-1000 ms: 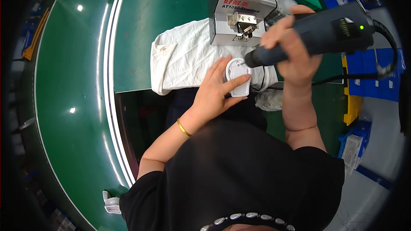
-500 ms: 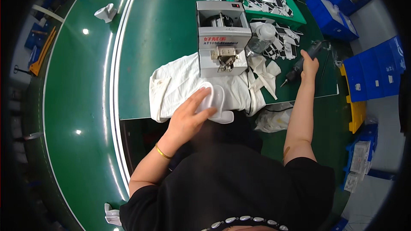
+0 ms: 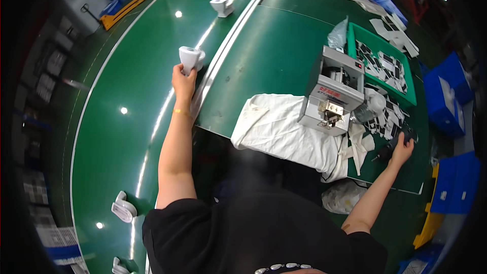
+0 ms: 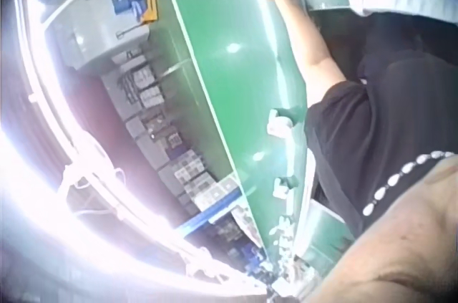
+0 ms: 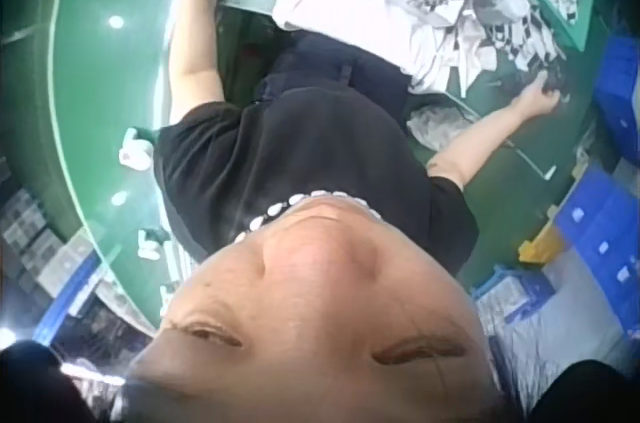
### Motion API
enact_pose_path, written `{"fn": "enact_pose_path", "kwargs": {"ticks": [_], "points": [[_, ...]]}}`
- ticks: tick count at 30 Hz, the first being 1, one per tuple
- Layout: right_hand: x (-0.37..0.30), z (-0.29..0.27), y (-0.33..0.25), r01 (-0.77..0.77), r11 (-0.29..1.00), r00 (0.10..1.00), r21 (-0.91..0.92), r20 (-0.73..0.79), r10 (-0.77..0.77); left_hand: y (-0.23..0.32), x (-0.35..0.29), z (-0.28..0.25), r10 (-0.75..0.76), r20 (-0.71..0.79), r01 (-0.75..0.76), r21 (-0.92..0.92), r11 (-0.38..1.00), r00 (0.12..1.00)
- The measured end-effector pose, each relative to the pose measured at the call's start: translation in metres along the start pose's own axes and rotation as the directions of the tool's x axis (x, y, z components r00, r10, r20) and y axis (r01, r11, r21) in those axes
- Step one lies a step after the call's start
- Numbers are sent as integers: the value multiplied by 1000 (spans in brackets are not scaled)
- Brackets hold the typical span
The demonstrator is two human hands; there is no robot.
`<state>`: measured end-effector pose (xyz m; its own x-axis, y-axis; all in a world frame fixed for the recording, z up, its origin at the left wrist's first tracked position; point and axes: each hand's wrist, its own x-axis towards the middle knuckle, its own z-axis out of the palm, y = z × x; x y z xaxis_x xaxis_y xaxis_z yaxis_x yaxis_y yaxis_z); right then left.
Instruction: Assembling white plastic housings for electronic devices using an electric screwdriver and an automatic screw feeder.
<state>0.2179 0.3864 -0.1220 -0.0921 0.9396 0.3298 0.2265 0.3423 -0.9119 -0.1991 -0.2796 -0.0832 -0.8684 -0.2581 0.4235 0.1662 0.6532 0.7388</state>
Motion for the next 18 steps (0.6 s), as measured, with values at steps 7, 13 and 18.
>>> {"fn": "enact_pose_path", "kwargs": {"ticks": [7,13,18], "points": [[-117,21,-147,119,990,973,82,187,-133,-46,17,-5,-105,1,103,203,974,994],[-220,45,-196,193,881,665,432,603,-441,-39,-56,-133,-15,109,-42,501,864,994],[-253,56,-209,39,864,505,503,736,-451,-61,-117,-332,-278,-176,226,961,157,944]]}}
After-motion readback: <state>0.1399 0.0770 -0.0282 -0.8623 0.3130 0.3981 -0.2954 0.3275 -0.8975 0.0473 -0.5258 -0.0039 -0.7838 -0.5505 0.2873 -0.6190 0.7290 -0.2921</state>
